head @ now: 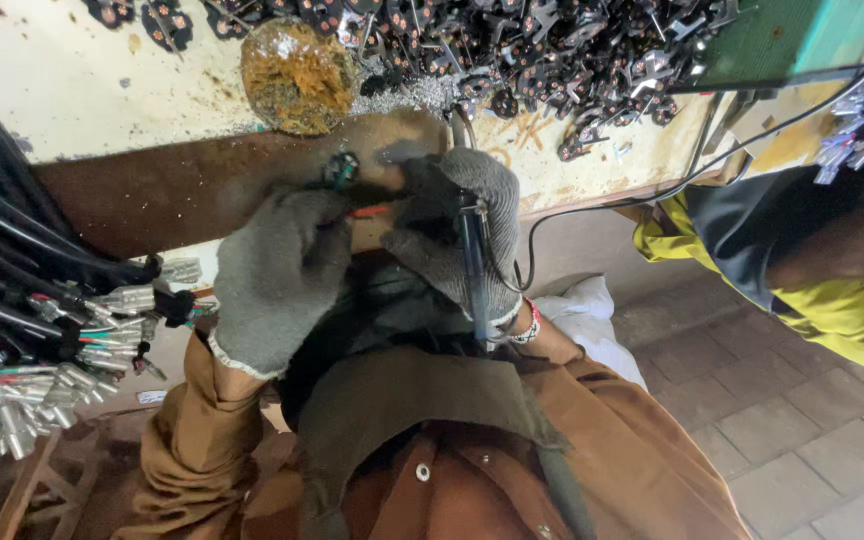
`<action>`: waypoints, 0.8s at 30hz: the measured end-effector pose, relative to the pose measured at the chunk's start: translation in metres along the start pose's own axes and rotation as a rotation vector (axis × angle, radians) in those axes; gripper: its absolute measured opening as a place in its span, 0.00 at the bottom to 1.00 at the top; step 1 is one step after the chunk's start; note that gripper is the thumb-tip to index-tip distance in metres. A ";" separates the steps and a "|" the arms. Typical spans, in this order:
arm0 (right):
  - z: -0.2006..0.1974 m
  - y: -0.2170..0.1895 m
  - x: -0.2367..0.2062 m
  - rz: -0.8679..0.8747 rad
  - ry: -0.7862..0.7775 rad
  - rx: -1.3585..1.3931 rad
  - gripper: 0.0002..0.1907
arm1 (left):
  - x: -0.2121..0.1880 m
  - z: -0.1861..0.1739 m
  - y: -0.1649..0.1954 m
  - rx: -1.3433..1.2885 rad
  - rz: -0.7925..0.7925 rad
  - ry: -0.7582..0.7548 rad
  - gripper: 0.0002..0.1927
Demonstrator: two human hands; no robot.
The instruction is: The person solders electrical wires to connector plugs at a workbench. They hold a wire in one hand and a soldering iron in the other, apply the hot tip to the wire end with solder, then set the finished connector aside and pick up the next wire and plug, repeating the process.
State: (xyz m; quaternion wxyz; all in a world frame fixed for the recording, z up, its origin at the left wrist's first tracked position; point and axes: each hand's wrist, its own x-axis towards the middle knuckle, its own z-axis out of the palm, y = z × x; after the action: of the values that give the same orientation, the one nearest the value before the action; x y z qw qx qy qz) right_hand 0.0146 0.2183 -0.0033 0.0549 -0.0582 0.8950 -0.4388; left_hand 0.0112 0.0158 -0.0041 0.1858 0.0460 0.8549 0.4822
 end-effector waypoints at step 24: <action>-0.007 0.003 -0.017 0.199 0.046 0.164 0.09 | 0.002 0.010 0.022 -0.339 -0.111 0.119 0.03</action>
State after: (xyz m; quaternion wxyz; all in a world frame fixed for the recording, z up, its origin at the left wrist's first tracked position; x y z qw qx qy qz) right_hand 0.0304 0.2283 -0.0009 0.0821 0.0457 0.8584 -0.5043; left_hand 0.0105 0.0356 0.0093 0.1663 -0.0619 0.7721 0.6102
